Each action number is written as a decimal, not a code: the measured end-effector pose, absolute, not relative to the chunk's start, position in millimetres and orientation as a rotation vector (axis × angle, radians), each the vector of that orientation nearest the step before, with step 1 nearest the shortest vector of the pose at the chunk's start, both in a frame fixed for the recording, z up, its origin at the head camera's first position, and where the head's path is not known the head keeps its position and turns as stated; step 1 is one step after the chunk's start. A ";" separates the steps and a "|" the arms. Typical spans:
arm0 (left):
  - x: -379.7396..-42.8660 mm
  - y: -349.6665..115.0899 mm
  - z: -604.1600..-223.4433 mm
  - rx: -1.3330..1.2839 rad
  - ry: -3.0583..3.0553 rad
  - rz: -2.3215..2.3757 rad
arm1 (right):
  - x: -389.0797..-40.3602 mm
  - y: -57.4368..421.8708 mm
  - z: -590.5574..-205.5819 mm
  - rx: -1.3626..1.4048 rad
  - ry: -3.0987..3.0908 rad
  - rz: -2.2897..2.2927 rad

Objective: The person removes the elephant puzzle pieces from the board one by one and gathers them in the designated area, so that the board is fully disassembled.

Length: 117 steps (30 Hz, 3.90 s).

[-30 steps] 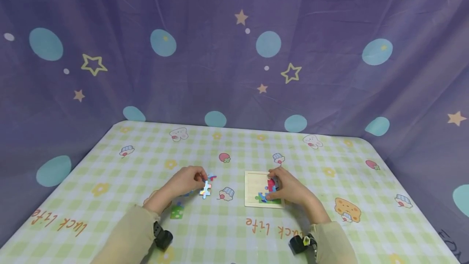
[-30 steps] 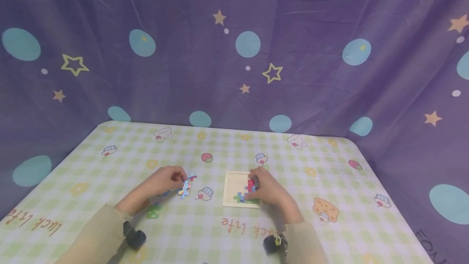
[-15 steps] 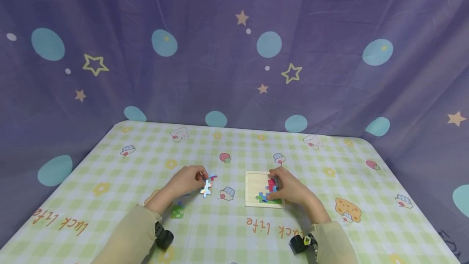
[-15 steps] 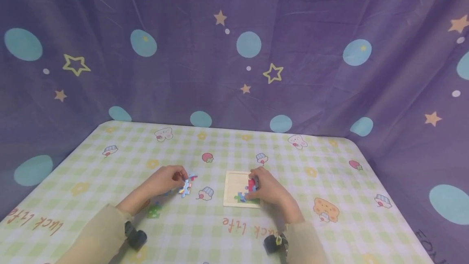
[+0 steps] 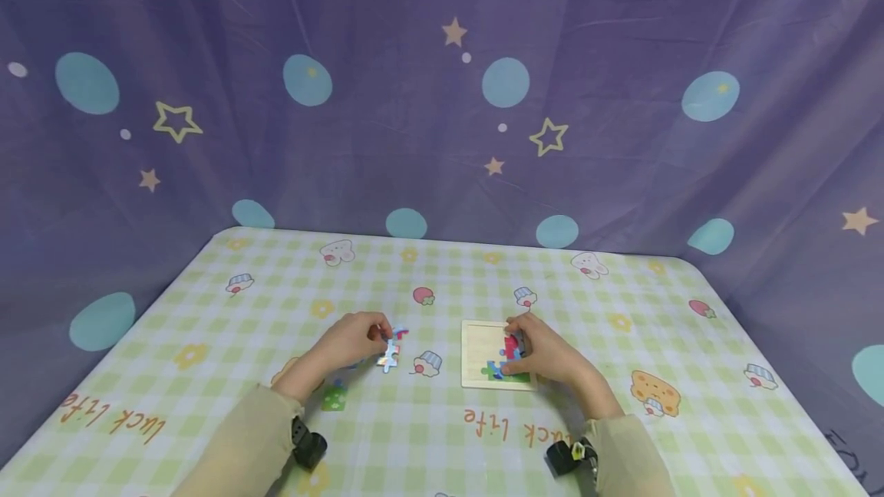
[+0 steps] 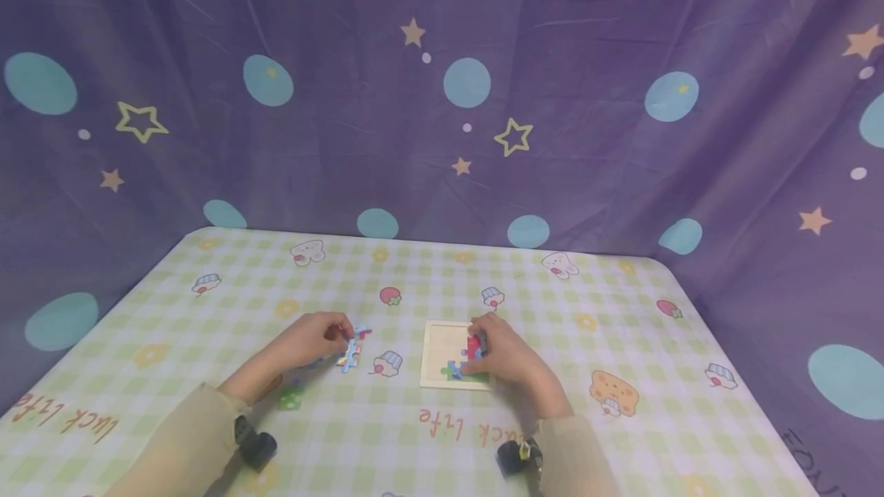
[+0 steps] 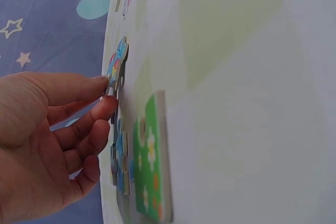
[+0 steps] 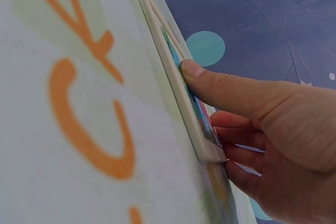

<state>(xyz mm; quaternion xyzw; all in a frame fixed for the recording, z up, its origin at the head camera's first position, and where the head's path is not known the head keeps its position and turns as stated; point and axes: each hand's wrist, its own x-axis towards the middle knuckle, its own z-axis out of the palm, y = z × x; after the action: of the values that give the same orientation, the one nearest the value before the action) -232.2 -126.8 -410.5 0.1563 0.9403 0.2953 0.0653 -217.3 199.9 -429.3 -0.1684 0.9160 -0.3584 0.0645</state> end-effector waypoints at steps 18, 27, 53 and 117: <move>-226.0 -126.1 -407.3 0.486 2.868 0.875 | -217.3 200.2 -429.2 -0.497 2.769 -1.087; -226.6 -125.6 -409.1 0.460 2.886 0.869 | -217.9 200.0 -429.6 -0.501 2.764 -1.096; -223.3 -125.5 -406.8 0.417 2.882 0.876 | -216.5 199.8 -428.7 -0.510 2.758 -1.102; -211.2 5.5 -411.5 0.879 2.685 0.779 | -215.2 204.7 -428.2 -0.597 2.722 -1.119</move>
<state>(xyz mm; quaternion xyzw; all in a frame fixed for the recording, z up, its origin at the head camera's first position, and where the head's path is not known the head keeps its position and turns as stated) -211.2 5.5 -411.5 0.2984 0.9111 0.2642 0.1051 -215.2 204.7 -428.2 -0.1983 0.9043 -0.3717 0.0693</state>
